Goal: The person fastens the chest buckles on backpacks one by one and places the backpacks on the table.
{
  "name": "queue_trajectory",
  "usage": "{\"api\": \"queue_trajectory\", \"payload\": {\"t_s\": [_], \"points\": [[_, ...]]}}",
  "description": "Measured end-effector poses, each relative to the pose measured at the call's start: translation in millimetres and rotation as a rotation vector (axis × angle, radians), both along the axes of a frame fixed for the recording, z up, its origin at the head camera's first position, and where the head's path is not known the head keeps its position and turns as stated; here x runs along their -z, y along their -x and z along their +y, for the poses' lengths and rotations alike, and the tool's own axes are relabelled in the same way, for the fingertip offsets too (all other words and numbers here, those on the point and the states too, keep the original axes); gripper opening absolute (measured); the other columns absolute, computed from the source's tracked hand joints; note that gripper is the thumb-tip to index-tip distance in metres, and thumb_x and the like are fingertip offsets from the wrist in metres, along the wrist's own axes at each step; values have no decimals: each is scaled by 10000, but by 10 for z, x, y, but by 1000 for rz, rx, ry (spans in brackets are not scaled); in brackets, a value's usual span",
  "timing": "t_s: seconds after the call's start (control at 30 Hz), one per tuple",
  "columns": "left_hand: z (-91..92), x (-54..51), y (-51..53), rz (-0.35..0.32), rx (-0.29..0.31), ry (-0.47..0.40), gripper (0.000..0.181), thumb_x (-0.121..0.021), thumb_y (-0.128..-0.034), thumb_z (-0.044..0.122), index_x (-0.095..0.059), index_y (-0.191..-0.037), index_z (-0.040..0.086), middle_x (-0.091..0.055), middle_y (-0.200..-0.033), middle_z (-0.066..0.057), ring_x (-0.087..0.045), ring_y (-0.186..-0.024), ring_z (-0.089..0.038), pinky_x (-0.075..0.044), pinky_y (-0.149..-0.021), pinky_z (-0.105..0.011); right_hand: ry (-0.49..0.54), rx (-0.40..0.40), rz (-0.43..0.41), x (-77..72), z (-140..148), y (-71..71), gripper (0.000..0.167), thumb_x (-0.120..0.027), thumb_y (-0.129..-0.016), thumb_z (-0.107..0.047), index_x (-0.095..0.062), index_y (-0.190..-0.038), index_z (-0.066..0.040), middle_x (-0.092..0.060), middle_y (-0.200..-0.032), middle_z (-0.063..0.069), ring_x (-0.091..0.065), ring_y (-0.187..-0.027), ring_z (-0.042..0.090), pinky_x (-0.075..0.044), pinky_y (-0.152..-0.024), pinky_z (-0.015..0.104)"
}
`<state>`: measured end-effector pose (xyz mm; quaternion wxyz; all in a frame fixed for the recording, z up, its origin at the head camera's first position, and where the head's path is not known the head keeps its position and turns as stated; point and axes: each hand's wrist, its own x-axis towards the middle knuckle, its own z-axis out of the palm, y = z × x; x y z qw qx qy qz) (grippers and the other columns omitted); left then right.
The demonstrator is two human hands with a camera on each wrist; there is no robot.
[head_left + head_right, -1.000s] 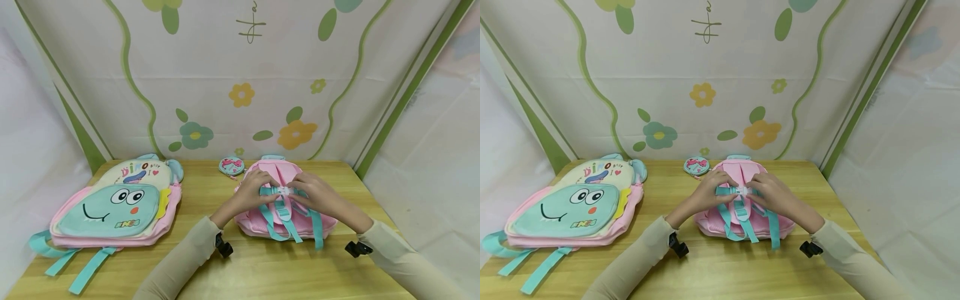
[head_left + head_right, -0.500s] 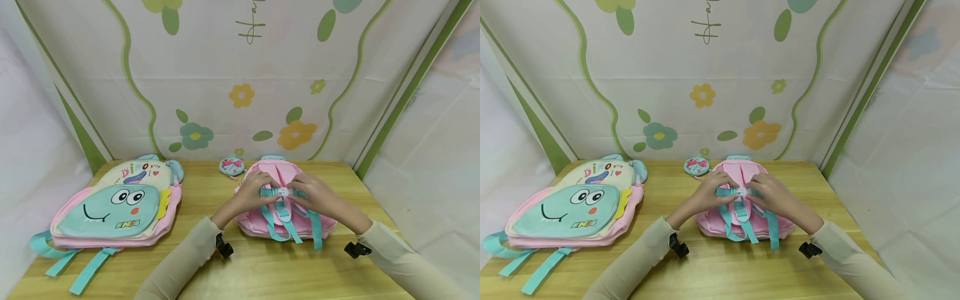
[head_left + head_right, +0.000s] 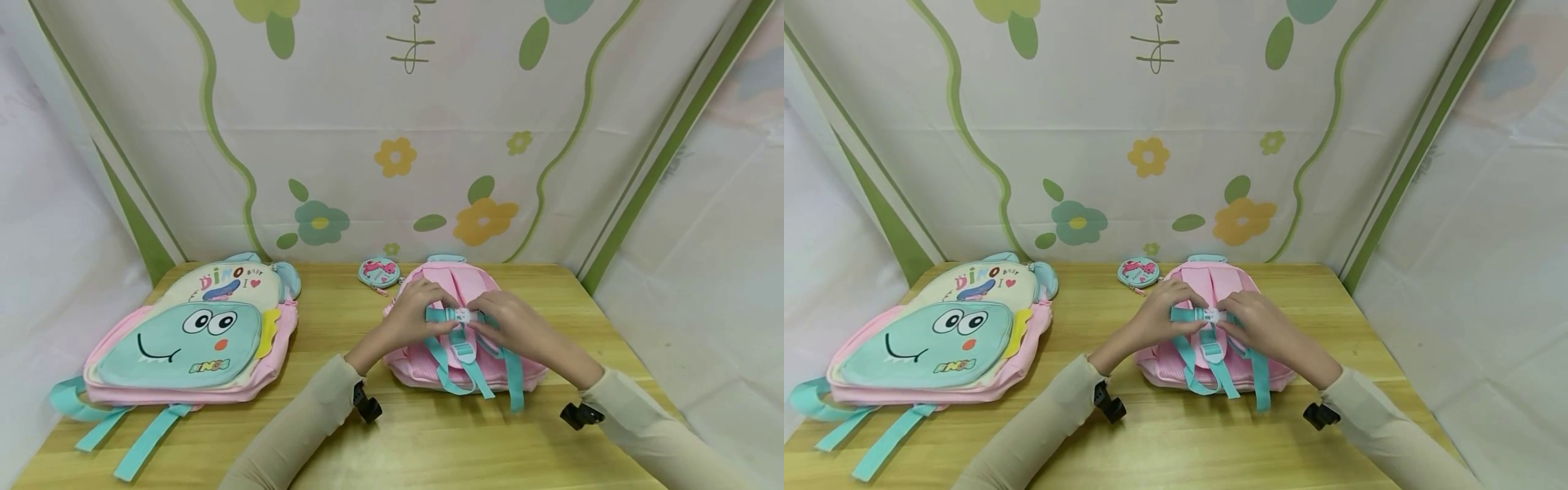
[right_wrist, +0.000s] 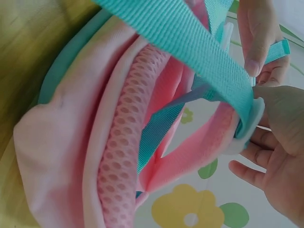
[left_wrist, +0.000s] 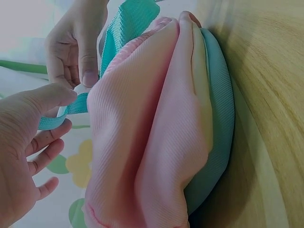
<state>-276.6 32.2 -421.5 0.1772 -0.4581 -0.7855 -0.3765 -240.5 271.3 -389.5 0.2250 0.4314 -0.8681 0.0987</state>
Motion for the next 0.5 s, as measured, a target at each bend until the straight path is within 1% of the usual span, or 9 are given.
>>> {"api": "queue_trajectory", "payload": {"t_s": [0.13, 0.4, 0.5], "points": [[-4, 5, 1, 11, 4, -9, 238, -851, -830, 218, -746, -1014, 109, -741, -968, 3, -619, -930, -250, -456, -955, -377, -7, -3, 8, 21, 1, -6, 279, -862, -792, -115, -715, -1020, -46, -705, -893, 23, -653, -799, 174, -563, -744, 382], [-5, -7, -3, -10, 8, 2, 222, -842, -838, 213, -748, -1011, 111, -743, -968, 4, -631, -945, -263, -450, -986, -390, -20, 5, 40, 31, 9, -16, 303, -865, -786, -97, -722, -1045, -32, -700, -936, 55, -652, -834, 182, -568, -734, 372], [1, -12, -5, -13, 5, 6, 219, -843, -838, 217, -751, -1009, 116, -744, -968, 8, -631, -951, -256, -450, -993, -392, -16, -9, 60, 29, 17, -16, 327, -870, -772, -81, -726, -1062, -27, -688, -951, 66, -642, -829, 188, -561, -717, 364]]}}
